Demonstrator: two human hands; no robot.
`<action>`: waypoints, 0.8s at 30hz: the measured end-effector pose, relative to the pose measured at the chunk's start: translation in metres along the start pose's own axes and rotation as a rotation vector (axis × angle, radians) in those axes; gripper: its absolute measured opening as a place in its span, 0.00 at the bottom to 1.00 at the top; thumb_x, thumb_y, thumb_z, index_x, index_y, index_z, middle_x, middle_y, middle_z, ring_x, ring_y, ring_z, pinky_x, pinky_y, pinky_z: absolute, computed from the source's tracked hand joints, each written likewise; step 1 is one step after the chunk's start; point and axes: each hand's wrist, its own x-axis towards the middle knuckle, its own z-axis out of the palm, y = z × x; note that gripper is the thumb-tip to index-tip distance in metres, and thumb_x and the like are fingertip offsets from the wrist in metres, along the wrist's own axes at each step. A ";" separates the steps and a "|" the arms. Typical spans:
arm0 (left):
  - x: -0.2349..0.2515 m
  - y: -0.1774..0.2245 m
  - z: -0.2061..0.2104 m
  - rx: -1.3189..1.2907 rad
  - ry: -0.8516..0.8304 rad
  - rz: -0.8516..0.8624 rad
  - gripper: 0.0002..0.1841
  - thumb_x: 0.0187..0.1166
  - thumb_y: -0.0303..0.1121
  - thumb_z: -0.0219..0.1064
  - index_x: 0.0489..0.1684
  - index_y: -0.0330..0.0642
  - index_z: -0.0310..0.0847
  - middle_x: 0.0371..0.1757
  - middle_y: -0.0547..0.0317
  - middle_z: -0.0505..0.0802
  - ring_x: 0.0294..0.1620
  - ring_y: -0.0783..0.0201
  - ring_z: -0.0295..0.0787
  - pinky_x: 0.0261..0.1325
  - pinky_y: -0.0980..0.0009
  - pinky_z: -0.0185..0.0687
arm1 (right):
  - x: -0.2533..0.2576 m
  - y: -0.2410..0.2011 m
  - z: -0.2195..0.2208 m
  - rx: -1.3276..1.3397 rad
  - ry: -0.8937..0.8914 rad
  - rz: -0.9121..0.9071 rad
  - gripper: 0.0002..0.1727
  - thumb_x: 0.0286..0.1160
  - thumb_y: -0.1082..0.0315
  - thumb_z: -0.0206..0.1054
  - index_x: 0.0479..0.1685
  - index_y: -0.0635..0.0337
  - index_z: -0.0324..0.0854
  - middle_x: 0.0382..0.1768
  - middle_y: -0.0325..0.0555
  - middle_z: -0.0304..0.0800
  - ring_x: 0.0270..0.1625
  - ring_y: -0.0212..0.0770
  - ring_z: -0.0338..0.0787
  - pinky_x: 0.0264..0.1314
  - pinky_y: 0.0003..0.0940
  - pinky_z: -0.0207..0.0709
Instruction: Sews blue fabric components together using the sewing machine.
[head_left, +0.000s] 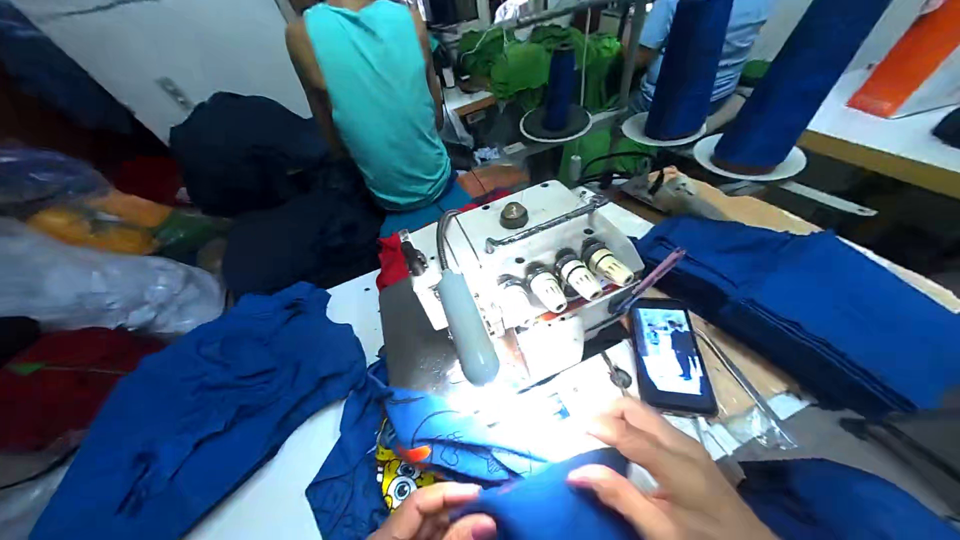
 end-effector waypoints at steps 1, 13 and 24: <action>0.002 -0.005 0.008 -0.021 0.060 -0.025 0.12 0.75 0.23 0.73 0.49 0.52 0.93 0.43 0.74 0.98 0.38 0.78 0.94 0.44 0.76 0.93 | -0.003 0.006 0.009 -0.192 0.066 -0.021 0.14 0.84 0.50 0.65 0.56 0.45 0.86 0.51 0.45 0.88 0.57 0.39 0.86 0.59 0.36 0.80; 0.001 -0.014 0.058 0.032 0.109 -0.049 0.15 0.82 0.17 0.60 0.62 0.18 0.80 0.55 0.57 0.97 0.44 0.74 0.96 0.52 0.71 0.94 | -0.023 -0.020 0.043 -0.323 0.001 -0.153 0.09 0.82 0.69 0.64 0.47 0.57 0.90 0.38 0.46 0.91 0.40 0.43 0.88 0.45 0.31 0.80; -0.002 -0.010 0.063 0.086 0.034 -0.059 0.24 0.81 0.16 0.60 0.73 0.08 0.63 0.53 0.48 0.97 0.49 0.71 0.96 0.59 0.70 0.91 | -0.022 -0.005 0.054 -0.361 0.099 -0.125 0.09 0.81 0.66 0.62 0.38 0.58 0.87 0.31 0.44 0.87 0.36 0.40 0.86 0.43 0.27 0.79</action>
